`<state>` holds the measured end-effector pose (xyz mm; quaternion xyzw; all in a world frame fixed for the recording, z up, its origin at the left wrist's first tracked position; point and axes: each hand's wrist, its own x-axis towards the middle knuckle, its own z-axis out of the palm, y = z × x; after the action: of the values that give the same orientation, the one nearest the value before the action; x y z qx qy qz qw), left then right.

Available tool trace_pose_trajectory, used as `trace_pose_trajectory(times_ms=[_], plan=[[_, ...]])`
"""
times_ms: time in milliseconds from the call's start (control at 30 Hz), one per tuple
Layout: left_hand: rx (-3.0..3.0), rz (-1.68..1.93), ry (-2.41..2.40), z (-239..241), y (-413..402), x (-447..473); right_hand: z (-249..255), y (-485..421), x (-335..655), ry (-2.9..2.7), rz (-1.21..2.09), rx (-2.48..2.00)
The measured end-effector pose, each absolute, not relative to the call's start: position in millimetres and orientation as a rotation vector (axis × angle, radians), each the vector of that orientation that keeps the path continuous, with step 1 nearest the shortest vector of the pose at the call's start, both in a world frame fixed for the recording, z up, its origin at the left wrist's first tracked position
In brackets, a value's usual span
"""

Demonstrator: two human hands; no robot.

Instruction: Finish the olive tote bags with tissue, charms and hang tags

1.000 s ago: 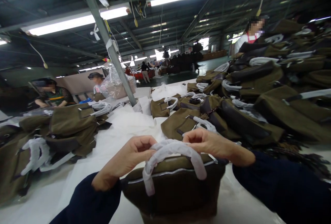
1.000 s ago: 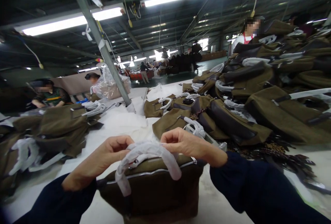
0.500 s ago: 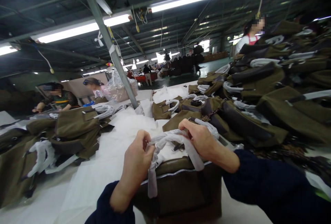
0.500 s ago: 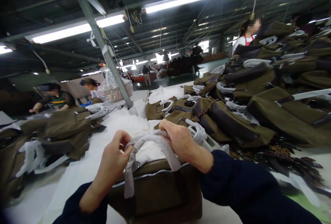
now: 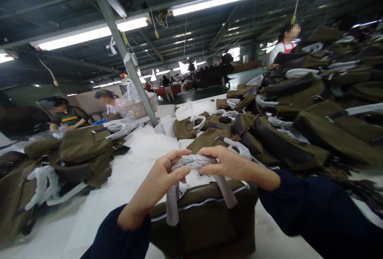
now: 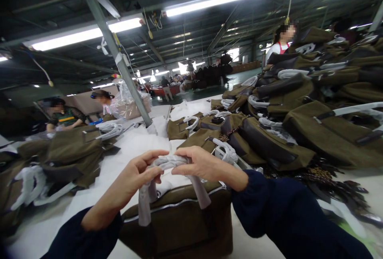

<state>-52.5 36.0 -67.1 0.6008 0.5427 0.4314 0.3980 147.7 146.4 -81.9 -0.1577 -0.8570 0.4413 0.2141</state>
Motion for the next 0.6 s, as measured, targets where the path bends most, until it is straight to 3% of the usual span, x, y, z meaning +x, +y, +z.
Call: trace_pose_trajectory(times_ms=[233, 400, 600], plan=[[1.627, 0.957, 1.533, -101.9, 24.0, -66.4, -97.7, 154.9, 157.5, -2.427, 0.477, -0.647], [1.566, 0.885, 1.516, -112.0, 9.1, -78.9, -93.3, 148.6, 159.5, -2.398, 0.540, -0.636], [1.531, 0.768, 1.274, -59.5, 23.0, -67.4, -70.5, 137.9, 139.6, -2.440, 0.651, -0.458]])
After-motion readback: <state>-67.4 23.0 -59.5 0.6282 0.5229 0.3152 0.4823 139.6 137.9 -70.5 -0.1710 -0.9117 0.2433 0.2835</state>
